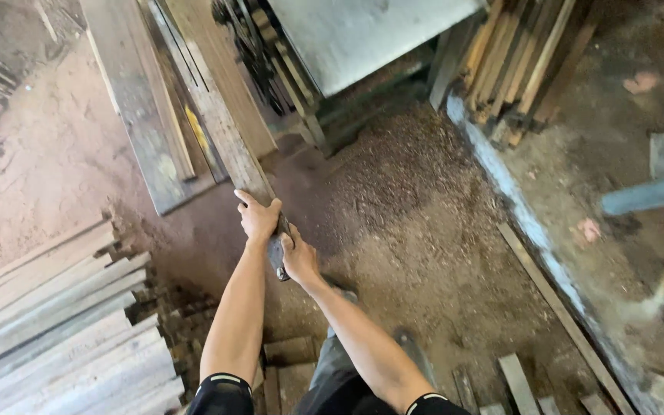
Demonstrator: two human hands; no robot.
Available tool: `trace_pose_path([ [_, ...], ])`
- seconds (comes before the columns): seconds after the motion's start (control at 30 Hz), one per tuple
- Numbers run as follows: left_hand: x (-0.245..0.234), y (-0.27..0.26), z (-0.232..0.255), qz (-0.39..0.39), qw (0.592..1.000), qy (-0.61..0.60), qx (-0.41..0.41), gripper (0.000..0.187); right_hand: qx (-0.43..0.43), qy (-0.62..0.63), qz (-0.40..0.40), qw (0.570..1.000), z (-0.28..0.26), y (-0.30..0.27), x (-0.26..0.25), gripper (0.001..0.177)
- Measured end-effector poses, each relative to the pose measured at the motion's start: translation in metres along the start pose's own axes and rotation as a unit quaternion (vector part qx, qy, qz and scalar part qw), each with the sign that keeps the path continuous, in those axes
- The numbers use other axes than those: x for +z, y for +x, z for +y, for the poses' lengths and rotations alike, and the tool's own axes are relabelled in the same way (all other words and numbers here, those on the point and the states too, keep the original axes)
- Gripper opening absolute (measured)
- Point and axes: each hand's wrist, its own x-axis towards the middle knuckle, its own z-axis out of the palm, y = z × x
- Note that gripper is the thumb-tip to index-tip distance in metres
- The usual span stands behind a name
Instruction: Feeding wooden planks through a table saw to square or cut them in a workshop environment.
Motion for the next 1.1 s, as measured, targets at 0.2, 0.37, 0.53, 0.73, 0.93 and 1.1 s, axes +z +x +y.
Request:
trace_pose_path([
  [0.2,-0.003,-0.143,-0.015,-0.017,0.999,-0.033,0.005,0.125,0.019,0.01,-0.038,0.999,0.054,-0.124,-0.041,0.055],
  [0.37,-0.015,-0.26,-0.007,-0.085,0.994,-0.064,-0.032,0.128,-0.034,0.003,-0.033,0.999,0.15,-0.185,-0.054,0.056],
  [0.53,0.004,-0.318,-0.036,-0.135,0.986,-0.082,-0.049,0.132,0.02,-0.099,-0.045,0.994,0.221,-0.228,-0.103,0.053],
  [0.73,-0.006,-0.29,-0.04,-0.065,0.972,-0.009,0.227,0.101,0.095,-0.16,-0.084,0.979,0.213,-0.301,-0.225,0.054],
  [0.93,-0.053,-0.215,0.065,0.073,0.87,0.093,0.478,0.112,0.019,-0.404,0.08,0.911,0.277,-0.364,-0.405,0.079],
  [1.1,-0.06,-0.216,0.134,-0.136,0.735,0.238,0.62,0.1,-0.079,-0.502,0.077,0.858,0.214,-0.394,-0.614,0.083],
])
